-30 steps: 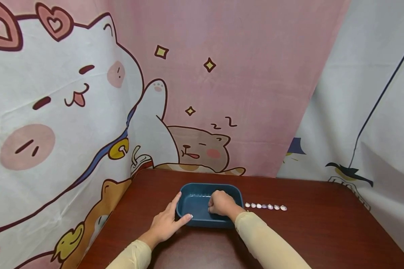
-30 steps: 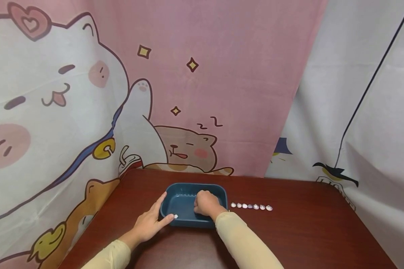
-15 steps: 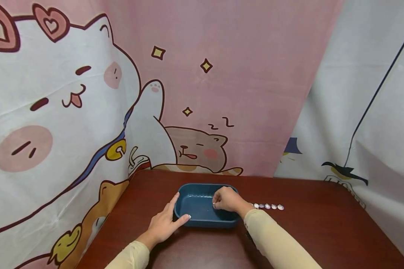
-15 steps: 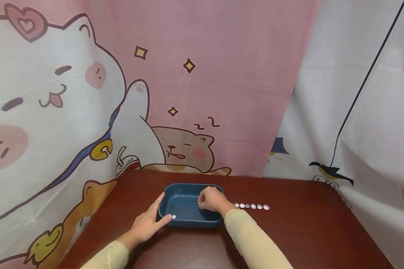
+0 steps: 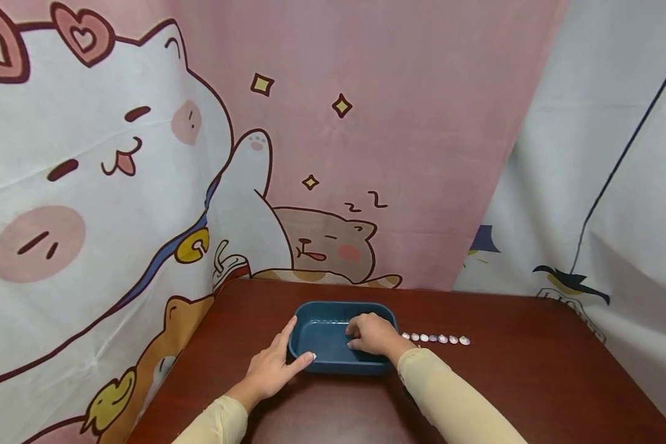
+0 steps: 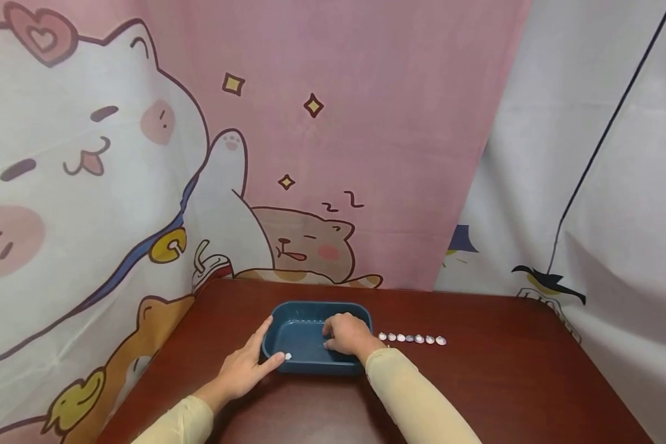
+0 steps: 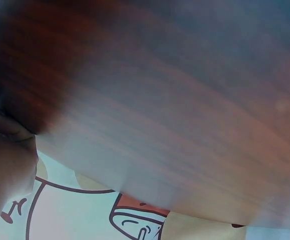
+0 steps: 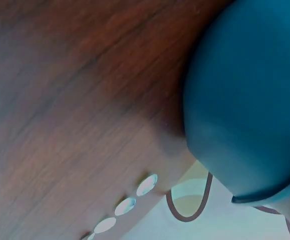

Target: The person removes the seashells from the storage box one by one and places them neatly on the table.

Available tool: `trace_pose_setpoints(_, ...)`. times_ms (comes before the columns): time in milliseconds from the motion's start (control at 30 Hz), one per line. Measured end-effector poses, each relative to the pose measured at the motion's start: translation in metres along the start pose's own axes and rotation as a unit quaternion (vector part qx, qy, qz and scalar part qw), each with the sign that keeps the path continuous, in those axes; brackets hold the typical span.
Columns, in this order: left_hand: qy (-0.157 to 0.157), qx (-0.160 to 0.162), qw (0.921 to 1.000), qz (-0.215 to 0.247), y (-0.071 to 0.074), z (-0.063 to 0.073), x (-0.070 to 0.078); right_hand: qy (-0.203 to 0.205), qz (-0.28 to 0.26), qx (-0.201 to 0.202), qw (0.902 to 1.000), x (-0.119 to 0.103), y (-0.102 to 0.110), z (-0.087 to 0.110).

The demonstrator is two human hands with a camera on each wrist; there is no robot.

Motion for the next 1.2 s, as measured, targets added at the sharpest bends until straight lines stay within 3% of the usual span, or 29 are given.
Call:
trace_pose_setpoints(167, -0.011, 0.002, 0.9999, -0.006, 0.003, -0.001, 0.005, 0.057, -0.017, -0.027, 0.9979, -0.008, 0.002, 0.003)
trace_pose_setpoints(467, -0.014, 0.007, 0.9999, -0.007, 0.005, -0.002, 0.005, 0.084, 0.021, -0.024, 0.996, -0.014, 0.002, 0.003)
trace_pose_setpoints(767, -0.011, 0.006, 0.9999, -0.004, 0.002, 0.0, 0.002, 0.097, 0.042, 0.004, 0.9944, -0.015, 0.0, 0.003)
trace_pose_setpoints(1067, -0.001, 0.002, 1.0, -0.003, 0.002, 0.001, 0.002, 0.099, 0.049, -0.013, 0.9938, -0.019, -0.002, 0.004)
trace_pose_setpoints(1200, -0.002, 0.0, 1.0, 0.002, 0.002, 0.003, 0.003, 0.081, 0.027, -0.021, 0.9961, -0.017, -0.004, 0.005)
Point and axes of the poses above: each hand's wrist, its own z-axis away from the middle knuckle, its own y-axis out of the back of the hand, x = y × z, the point moved 10 cm from there along -z, towards the middle knuckle, and after that the axes turned 5 degrees about -y, right-handed, at the moved point
